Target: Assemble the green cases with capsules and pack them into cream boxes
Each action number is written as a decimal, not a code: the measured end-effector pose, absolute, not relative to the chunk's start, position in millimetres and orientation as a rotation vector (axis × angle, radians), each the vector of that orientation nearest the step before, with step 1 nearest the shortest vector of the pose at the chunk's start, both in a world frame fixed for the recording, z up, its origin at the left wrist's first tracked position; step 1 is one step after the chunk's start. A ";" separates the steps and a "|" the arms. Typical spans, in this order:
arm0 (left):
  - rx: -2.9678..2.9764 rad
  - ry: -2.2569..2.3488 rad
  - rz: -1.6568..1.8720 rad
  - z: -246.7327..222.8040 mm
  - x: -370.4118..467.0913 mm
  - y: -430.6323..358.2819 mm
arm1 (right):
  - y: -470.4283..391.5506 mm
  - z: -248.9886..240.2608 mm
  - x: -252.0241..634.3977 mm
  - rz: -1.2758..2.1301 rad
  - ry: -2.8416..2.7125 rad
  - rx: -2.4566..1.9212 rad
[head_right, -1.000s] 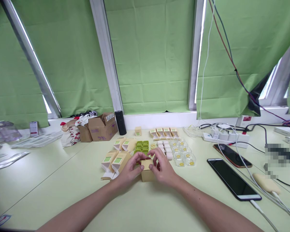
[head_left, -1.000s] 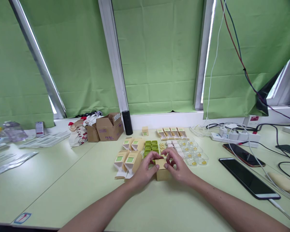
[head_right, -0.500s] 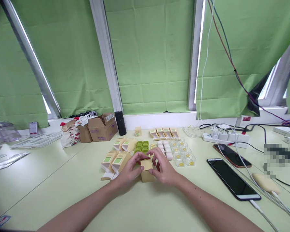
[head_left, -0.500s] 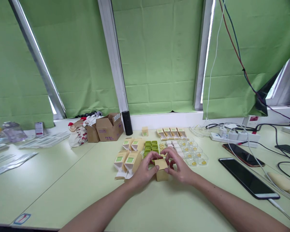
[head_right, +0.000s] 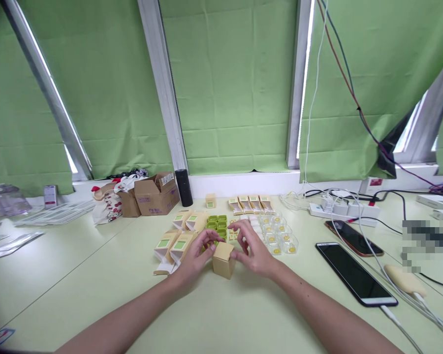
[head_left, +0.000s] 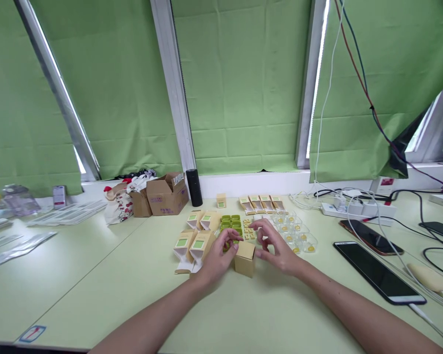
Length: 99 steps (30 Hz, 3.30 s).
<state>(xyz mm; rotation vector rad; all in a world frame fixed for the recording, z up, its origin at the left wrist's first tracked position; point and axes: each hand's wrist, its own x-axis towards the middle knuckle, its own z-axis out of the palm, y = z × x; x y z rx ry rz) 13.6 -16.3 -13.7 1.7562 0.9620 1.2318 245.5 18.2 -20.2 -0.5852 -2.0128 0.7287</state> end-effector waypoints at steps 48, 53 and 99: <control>2.616 1.298 0.753 29.0 28.9 -25.6 | 12.6 -22.7 230.9 0.471 -2.316 -1.383; 2.552 1.236 0.688 49.5 26.2 -6.5 | 13.2 -24.0 230.7 0.484 -2.322 -1.357; 2.925 1.975 0.101 22.7 -22.0 174.4 | 7.5 -18.3 228.5 0.460 -2.360 -1.429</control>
